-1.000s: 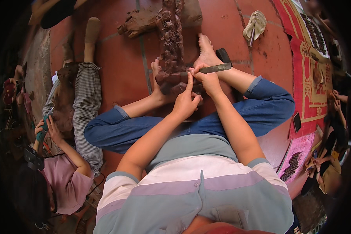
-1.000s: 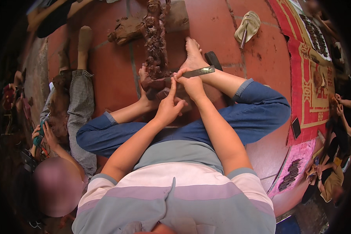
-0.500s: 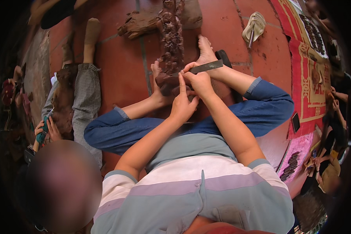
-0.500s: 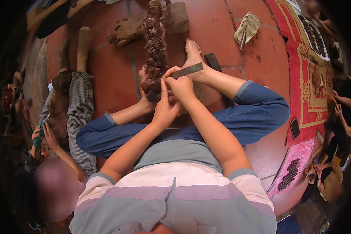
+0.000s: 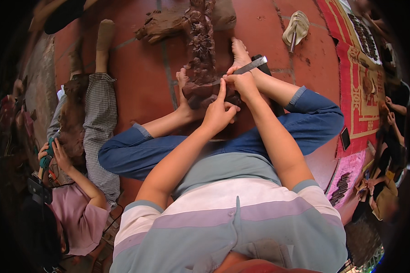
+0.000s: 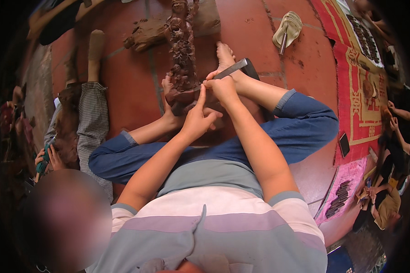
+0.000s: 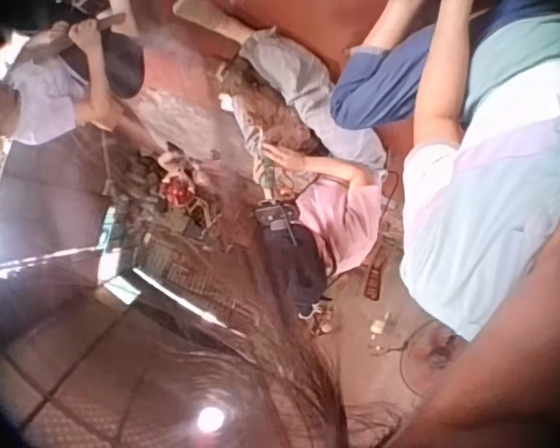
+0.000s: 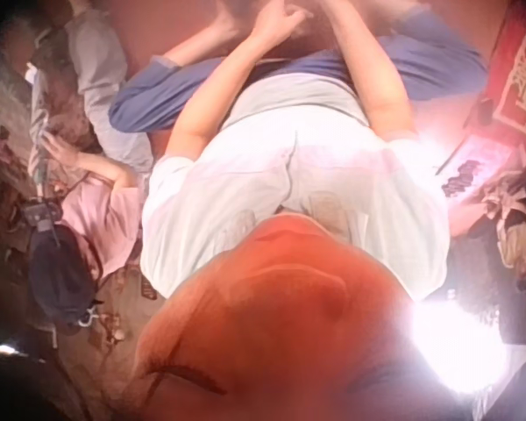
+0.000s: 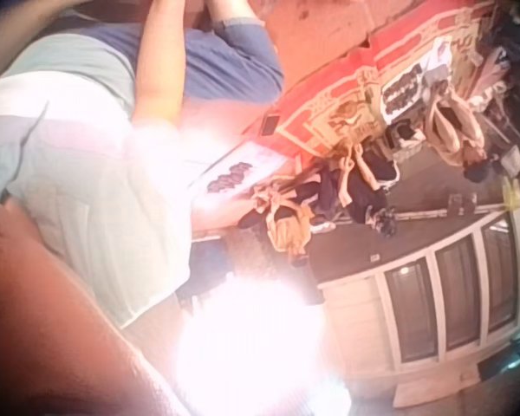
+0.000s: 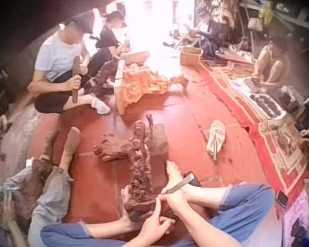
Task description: The person sits on the floor and carves a wooden sculpture using a chisel and a sanding block. They hold the wood with one hand and use the tools with the other to shape and smooth the surface.
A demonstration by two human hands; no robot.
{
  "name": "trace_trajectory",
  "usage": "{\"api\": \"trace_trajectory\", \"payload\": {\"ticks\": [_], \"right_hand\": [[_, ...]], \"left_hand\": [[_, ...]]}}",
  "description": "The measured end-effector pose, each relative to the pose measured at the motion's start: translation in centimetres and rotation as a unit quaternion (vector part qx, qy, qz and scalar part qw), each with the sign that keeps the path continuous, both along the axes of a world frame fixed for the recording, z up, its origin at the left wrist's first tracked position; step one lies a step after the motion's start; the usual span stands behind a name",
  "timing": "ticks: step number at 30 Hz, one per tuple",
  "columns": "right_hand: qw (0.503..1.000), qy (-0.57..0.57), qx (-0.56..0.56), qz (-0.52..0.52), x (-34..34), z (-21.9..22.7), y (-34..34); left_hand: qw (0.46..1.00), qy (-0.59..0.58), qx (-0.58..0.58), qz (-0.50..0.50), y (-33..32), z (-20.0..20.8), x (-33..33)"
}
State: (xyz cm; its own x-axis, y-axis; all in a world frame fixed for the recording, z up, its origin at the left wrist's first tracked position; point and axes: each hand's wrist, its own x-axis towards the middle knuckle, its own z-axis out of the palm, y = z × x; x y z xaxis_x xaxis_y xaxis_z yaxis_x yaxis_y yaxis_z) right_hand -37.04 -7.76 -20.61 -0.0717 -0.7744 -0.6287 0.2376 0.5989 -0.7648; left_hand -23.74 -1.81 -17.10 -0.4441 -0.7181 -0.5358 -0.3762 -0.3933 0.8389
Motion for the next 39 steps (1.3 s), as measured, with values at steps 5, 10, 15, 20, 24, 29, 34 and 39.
{"api": "trace_trajectory", "payload": {"ticks": [5, 10, 15, 20, 24, 29, 34, 39], "right_hand": [[0.996, 0.005, -0.034, 0.08, 1.7, 2.2, -0.4], [0.997, -0.037, 0.048, 0.055, -0.6, -0.8, -1.6], [0.998, -0.022, -0.03, 0.057, 0.4, -0.6, -0.6], [0.997, 0.018, -0.032, 0.075, -0.3, 0.2, -0.1], [0.994, -0.016, -0.087, 0.063, -0.3, 0.1, 1.7], [0.991, 0.042, -0.109, 0.068, 0.0, 0.2, 2.8], [0.987, -0.059, -0.147, -0.004, 0.1, -2.4, 4.1], [0.981, 0.024, -0.192, -0.036, 1.3, -1.7, 4.9]], "left_hand": [[0.996, 0.003, -0.03, 0.084, 0.8, -0.1, -0.4], [0.999, 0.006, 0.002, 0.041, -0.3, -0.1, -0.4], [0.994, 0.015, -0.028, 0.106, 1.6, -0.3, -0.6], [0.999, 0.025, 0.01, 0.034, 0.3, 0.2, -0.2], [0.997, 0.022, -0.03, 0.073, 2.1, -0.7, -0.3], [0.998, -0.014, -0.053, 0.023, 1.9, -1.4, 0.3], [0.998, -0.032, -0.044, 0.017, 2.1, -1.6, 0.4], [0.994, -0.051, -0.092, 0.024, 2.6, -1.9, 0.9]]}}
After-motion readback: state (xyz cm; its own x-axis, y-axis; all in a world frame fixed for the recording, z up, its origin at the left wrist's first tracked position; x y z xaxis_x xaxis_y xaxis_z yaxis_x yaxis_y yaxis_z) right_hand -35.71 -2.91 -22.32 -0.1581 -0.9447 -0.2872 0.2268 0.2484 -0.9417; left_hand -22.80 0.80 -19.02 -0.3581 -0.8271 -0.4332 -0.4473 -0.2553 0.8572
